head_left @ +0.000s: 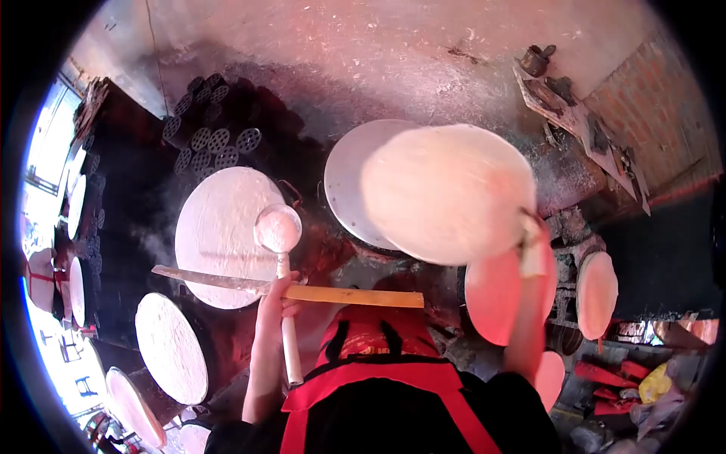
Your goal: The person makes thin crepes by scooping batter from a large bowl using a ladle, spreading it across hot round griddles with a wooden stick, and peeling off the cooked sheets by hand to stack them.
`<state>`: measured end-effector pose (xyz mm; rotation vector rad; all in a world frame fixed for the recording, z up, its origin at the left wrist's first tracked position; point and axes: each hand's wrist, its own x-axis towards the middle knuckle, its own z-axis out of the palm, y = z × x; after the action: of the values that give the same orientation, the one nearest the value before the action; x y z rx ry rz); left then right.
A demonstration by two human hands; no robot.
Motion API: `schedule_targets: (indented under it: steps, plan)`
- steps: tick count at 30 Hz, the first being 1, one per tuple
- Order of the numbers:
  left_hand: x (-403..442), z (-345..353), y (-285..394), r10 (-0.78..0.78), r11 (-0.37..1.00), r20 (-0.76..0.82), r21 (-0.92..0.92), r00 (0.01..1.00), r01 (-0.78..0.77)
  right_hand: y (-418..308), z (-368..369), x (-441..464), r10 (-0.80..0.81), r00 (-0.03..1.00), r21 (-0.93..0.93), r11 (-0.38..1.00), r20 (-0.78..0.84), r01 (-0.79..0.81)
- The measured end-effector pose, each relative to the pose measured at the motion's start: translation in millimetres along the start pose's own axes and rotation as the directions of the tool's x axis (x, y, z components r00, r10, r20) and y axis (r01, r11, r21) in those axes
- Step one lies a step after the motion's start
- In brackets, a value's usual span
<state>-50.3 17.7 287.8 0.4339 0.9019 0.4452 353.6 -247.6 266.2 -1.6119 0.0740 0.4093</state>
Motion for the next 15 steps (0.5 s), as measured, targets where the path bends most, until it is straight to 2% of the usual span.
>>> schedule_targets:
  steps: [2,3,4,6,7,8,9,10,11,12,13,14,15]
  plan:
    - [9.1,8.1,-2.8,-0.041,0.999,-0.012,0.015,0.999,0.041,9.8,-103.2,19.5,0.047,0.998,-0.180,0.982,-0.044,-0.054]
    - [13.9,14.4,-5.7,-0.067,0.997,-0.011,0.028,0.998,0.067,34.4,-168.0,36.7,-0.049,0.991,-0.147,0.989,-0.126,0.031]
    - [17.1,20.0,-10.4,-0.075,0.996,-0.012,0.045,0.997,0.076,-19.3,-169.2,-5.9,-0.034,0.979,-0.014,0.999,-0.201,0.032]
    - [27.9,20.6,-23.3,-0.137,0.991,0.033,-0.004,0.990,0.137,15.7,-359.5,35.9,-0.199,0.945,-0.215,0.966,-0.261,0.144]
    - [30.8,24.0,-30.6,-0.162,0.987,0.037,0.004,0.986,0.162,11.7,-425.3,41.9,-0.430,0.860,-0.666,0.730,-0.274,0.153]
    - [29.4,28.6,-36.1,-0.252,0.965,0.094,-0.044,0.963,0.257,-47.1,-400.1,-6.6,-0.447,0.815,-0.770,0.638,-0.369,0.001]
    - [32.5,32.2,-44.2,-0.285,0.955,0.031,-0.078,0.958,0.287,-99.6,-367.8,-50.3,-0.482,0.787,-0.865,0.485,-0.385,-0.126]
    - [44.3,16.5,-52.2,-0.341,0.935,0.150,-0.044,0.928,0.351,-84.1,-429.5,-34.9,-0.704,0.639,-0.928,0.371,-0.312,-0.044]
    - [40.7,21.5,-58.4,-0.445,0.874,0.189,-0.119,0.875,0.471,-97.3,-431.1,-49.6,-0.709,0.634,-0.929,0.368,-0.309,-0.041]
    - [34.8,32.6,-74.1,-0.459,0.868,0.169,-0.126,0.872,0.481,-120.2,-420.4,-59.5,-0.750,0.624,-0.973,0.219,-0.218,-0.077]
    - [26.0,40.0,-88.5,-0.430,0.890,0.146,-0.097,0.891,0.445,-102.9,-448.0,-47.8,-0.786,0.608,-0.993,0.108,-0.111,-0.041]
    - [16.0,50.0,-106.7,-0.385,0.917,0.124,-0.063,0.915,0.394,-88.6,-470.6,-39.5,-0.804,0.595,-0.991,-0.061,-0.021,-0.117]
    - [6.2,56.5,-122.1,-0.343,0.937,0.108,-0.032,0.933,0.349,-65.2,-482.9,-24.7,-0.839,0.539,-0.987,-0.136,0.070,-0.084]
